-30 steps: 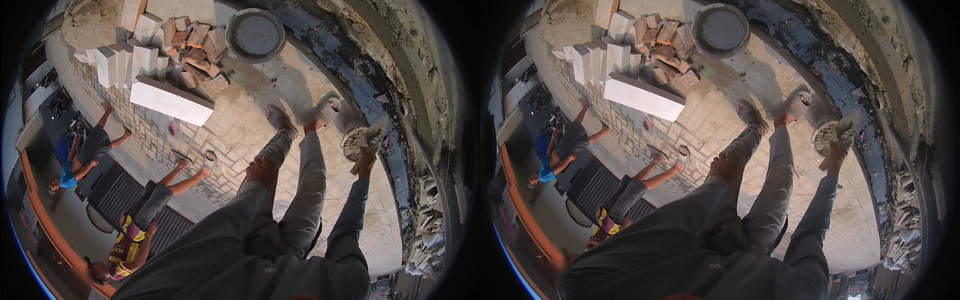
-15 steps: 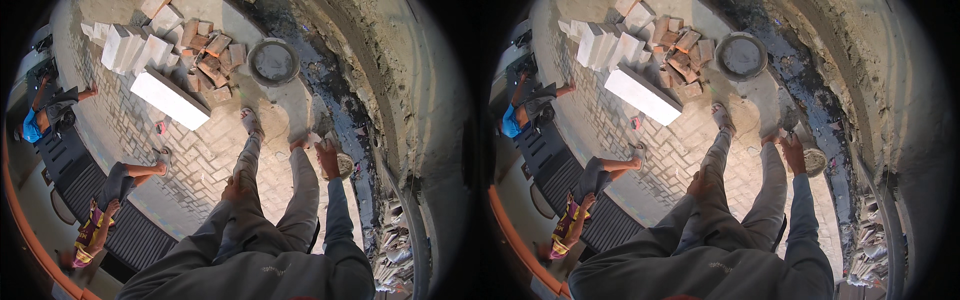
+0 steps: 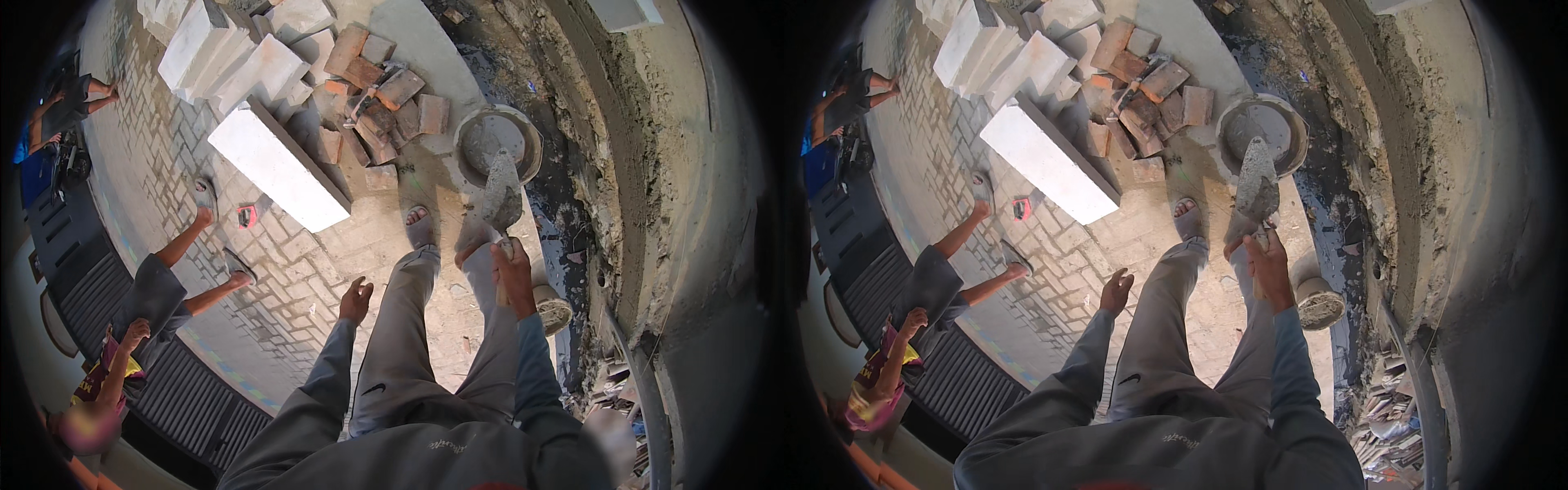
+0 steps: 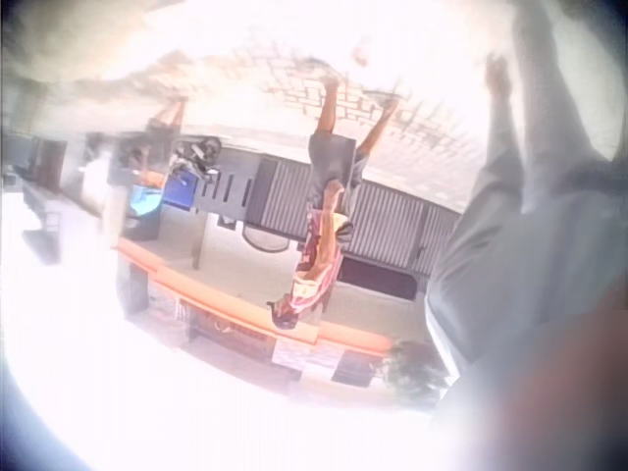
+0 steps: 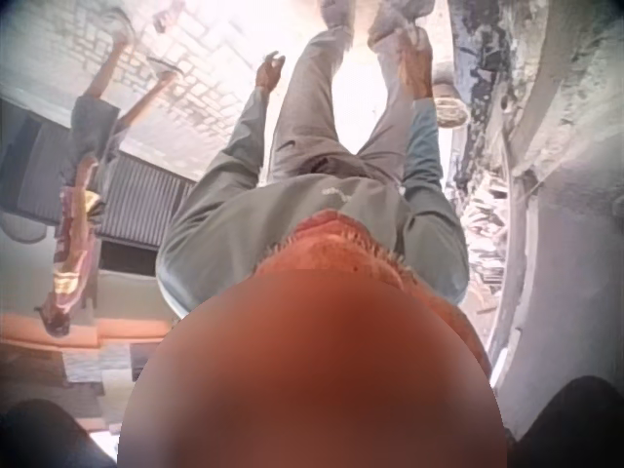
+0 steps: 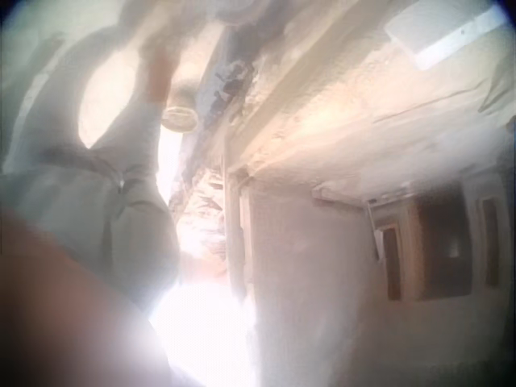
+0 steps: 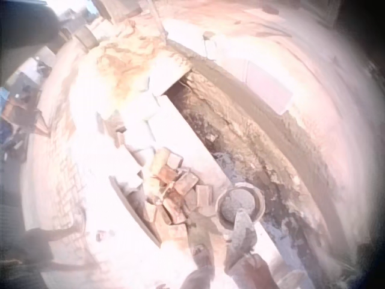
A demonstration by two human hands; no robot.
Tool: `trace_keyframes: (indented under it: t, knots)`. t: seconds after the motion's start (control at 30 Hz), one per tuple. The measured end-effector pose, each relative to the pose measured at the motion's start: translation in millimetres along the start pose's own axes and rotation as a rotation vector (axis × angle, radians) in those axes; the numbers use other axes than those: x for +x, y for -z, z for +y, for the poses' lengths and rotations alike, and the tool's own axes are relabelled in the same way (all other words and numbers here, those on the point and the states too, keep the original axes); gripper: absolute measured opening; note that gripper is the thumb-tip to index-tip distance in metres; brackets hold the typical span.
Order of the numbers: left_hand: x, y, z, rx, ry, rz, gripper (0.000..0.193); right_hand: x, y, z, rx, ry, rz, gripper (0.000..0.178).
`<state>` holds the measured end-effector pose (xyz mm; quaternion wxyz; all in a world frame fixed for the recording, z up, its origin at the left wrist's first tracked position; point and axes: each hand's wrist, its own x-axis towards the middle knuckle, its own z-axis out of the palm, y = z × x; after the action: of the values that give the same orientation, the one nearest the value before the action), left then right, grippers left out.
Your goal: The person scoops cement mortar from a bucket and spreads it onto a wall surface using a trowel. They then pick up a white rectangular tile, apply mortar to its back, and press it onto the wall. The person uses a hammer to tap the tile into alignment and continues to apply mortar to the wall for subsequent tiles.
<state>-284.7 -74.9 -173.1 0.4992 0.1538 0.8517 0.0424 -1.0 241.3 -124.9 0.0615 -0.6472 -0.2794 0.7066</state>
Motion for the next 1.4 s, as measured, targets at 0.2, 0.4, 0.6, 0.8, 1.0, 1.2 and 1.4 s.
trace_keyframes:
  t: [0.2, 0.4, 0.6, 0.8, 1.0, 1.2, 1.4]
  knots:
    - [147, 16, 14, -0.061, -0.078, 0.241, 0.058, 98, -13, -15, -0.059, 0.189, -0.118, 0.025]
    - [273, 54, 87, -0.184, -0.314, 0.371, 0.056, 128, 45, -3, 0.009, 0.264, -0.068, 0.019]
    - [340, 94, 213, 0.013, -0.615, 0.634, 0.059, 153, 54, -23, 0.134, 0.513, -0.07, 0.023]
    - [406, 77, 265, 0.566, -0.322, 0.437, 0.064, 145, 44, -46, 0.064, 0.797, -0.007, 0.028]
    - [443, 65, 228, -0.046, -0.466, 0.42, 0.058, 112, 24, -17, 0.255, 0.925, 0.066, 0.026]
    - [370, 83, 217, -0.288, -0.394, 0.653, 0.051, 101, 18, 42, 0.242, 0.831, 0.212, 0.025]
    - [321, 36, 83, -0.301, -0.3, 0.869, 0.045, 125, -13, 21, 0.192, 0.718, 0.261, 0.085]
